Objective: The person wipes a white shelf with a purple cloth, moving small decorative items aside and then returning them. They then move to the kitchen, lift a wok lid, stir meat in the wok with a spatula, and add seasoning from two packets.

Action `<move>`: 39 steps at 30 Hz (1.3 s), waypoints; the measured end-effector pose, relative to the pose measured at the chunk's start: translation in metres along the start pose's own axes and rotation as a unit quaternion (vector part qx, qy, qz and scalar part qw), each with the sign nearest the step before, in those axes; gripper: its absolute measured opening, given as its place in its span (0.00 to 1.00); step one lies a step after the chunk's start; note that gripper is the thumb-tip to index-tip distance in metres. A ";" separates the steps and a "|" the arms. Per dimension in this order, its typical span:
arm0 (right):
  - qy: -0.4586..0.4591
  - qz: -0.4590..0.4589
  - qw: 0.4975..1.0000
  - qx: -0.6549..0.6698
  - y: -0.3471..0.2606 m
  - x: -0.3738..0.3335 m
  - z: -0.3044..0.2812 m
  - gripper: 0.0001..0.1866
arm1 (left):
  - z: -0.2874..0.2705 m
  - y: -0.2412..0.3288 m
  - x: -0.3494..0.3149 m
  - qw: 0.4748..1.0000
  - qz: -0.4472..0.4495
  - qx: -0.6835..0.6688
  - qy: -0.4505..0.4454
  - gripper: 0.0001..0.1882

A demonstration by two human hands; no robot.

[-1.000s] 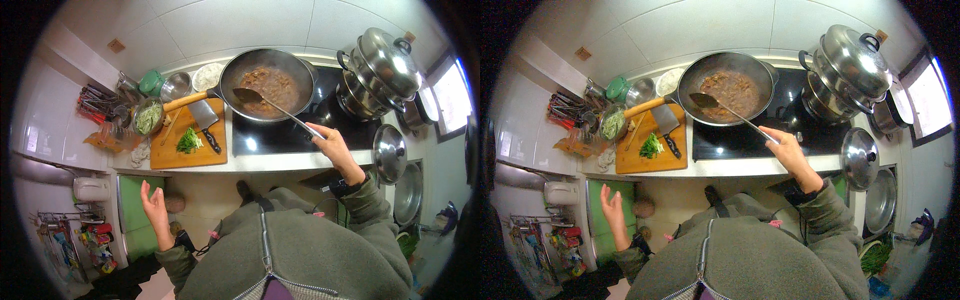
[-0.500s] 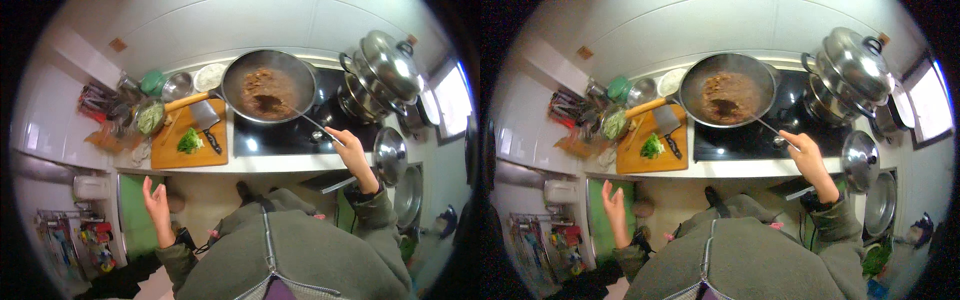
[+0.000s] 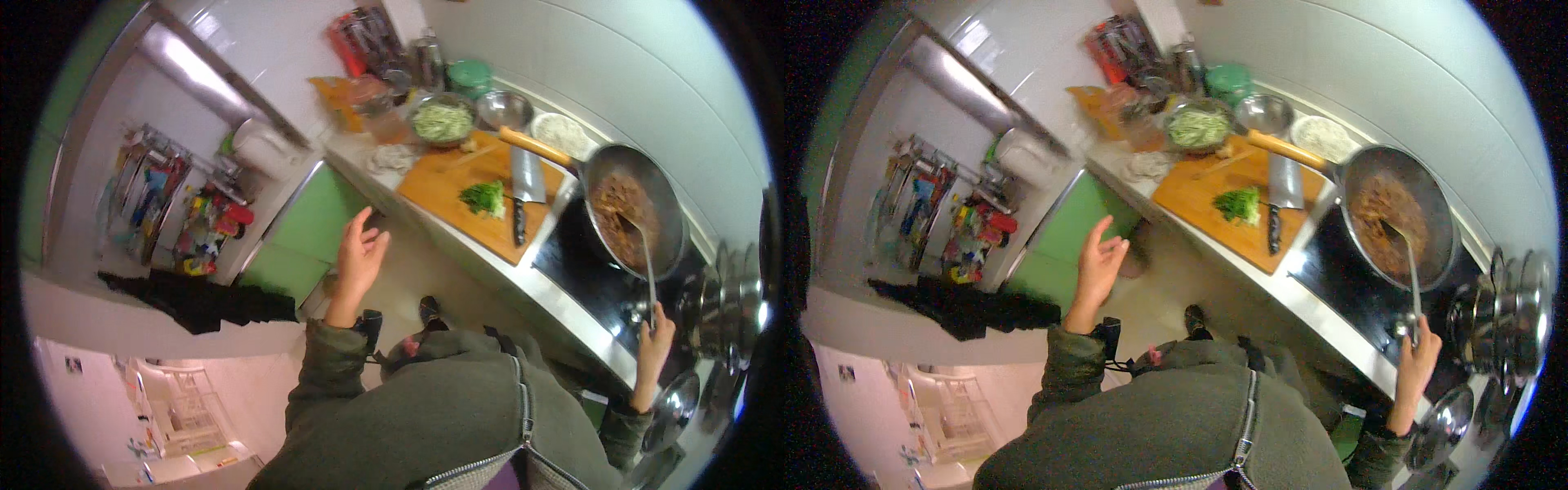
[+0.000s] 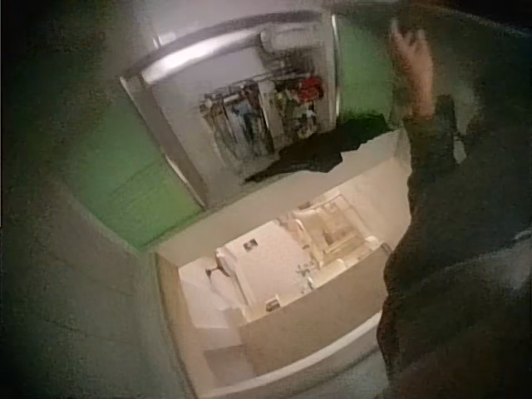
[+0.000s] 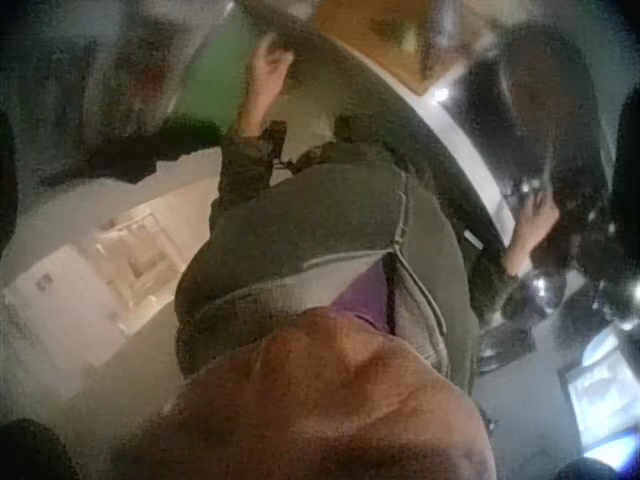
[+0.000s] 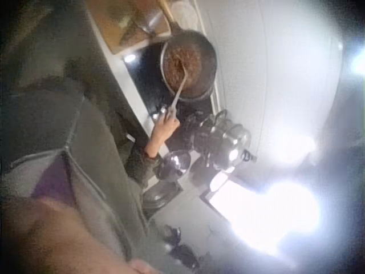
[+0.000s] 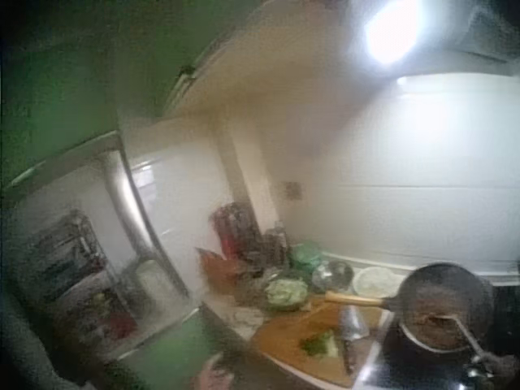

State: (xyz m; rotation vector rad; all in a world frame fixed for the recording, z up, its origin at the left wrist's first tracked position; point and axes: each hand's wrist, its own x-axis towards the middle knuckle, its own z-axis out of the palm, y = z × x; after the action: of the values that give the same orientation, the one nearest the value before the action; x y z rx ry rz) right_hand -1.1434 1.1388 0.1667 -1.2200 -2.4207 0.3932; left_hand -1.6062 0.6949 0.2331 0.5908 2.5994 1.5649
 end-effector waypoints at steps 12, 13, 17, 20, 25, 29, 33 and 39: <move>0.233 -0.076 0.964 0.101 -0.249 0.012 0.045 0.23 | -0.221 -0.180 0.094 0.985 0.025 0.068 0.154 0.24; 0.209 -0.086 0.963 0.149 -0.281 0.015 0.062 0.23 | -0.248 -0.205 0.102 0.982 -0.006 0.065 0.176 0.22; 0.173 -0.202 0.952 0.151 -0.407 0.027 0.134 0.23 | -0.374 -0.314 0.118 0.955 -0.053 0.096 0.276 0.17; 0.147 -0.163 0.971 0.096 -0.479 0.038 0.165 0.23 | -0.472 -0.382 0.129 0.917 -0.067 0.217 0.329 0.12; 0.132 -0.235 0.960 0.077 -0.572 0.055 0.207 0.20 | -0.622 -0.491 0.151 0.807 -0.131 0.429 0.385 0.12; 0.082 -0.192 0.976 0.067 -0.623 0.056 0.218 0.18 | -0.691 -0.567 0.178 0.733 -0.199 0.479 0.441 0.14; 0.067 -0.189 0.980 -0.002 -0.655 0.053 0.225 0.18 | -0.729 -0.648 0.219 0.711 -0.137 0.504 0.470 0.17; 0.053 -0.166 0.984 -0.024 -0.667 0.055 0.237 0.19 | -0.795 -0.744 0.220 0.702 -0.027 0.622 0.346 0.19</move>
State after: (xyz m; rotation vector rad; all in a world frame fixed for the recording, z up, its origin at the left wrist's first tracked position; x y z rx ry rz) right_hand -1.7510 0.7807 0.2494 -0.8087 -2.4921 0.1661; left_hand -2.2177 -0.2060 0.0127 -0.2024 3.8876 -0.4311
